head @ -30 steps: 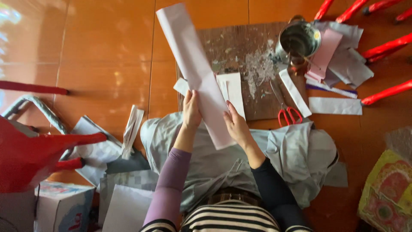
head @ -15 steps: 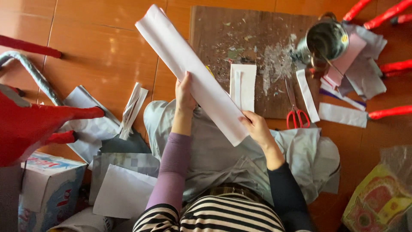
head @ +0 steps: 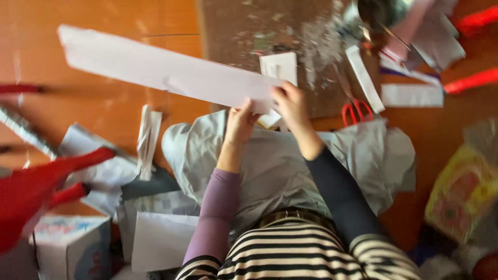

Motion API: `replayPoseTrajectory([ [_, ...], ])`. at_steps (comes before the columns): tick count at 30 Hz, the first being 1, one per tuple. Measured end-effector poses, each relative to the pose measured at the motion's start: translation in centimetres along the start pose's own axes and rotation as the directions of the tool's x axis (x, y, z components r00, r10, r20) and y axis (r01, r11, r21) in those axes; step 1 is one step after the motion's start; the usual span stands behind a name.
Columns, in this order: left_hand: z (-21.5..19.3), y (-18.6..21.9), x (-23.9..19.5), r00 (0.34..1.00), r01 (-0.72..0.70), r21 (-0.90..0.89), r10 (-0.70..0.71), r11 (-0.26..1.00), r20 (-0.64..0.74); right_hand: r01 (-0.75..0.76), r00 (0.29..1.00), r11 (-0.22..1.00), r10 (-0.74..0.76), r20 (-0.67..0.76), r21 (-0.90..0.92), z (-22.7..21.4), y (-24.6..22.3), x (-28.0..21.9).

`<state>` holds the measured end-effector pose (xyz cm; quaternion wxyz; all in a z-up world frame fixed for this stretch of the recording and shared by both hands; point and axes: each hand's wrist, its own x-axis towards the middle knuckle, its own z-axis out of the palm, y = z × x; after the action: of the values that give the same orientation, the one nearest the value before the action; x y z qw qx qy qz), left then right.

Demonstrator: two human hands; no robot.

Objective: Cutting and folding strips of paper using scissors while sitting on the floor.

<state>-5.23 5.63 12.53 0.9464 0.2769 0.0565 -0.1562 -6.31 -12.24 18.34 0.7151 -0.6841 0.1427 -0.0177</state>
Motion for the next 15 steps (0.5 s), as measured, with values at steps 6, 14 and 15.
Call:
replayPoseTrajectory([
  [6,-8.4,-4.3,3.5,0.957,0.148,-0.123,-0.174,0.981,-0.233,0.385,0.921,0.838,-0.327,0.21,-0.386,-3.7,2.5,1.9],
  [14,-4.7,-3.2,2.8,0.892,0.223,-0.263,-0.305,0.939,-0.333,-0.304,0.943,0.029,0.149,-0.297,-0.952,-25.1,11.4,-0.2],
  [15,-4.9,-3.4,3.1,0.887,0.222,-0.294,-0.318,0.93,-0.335,-0.326,0.94,0.018,0.114,-0.322,-0.945,-26.6,12.1,-0.3],
])
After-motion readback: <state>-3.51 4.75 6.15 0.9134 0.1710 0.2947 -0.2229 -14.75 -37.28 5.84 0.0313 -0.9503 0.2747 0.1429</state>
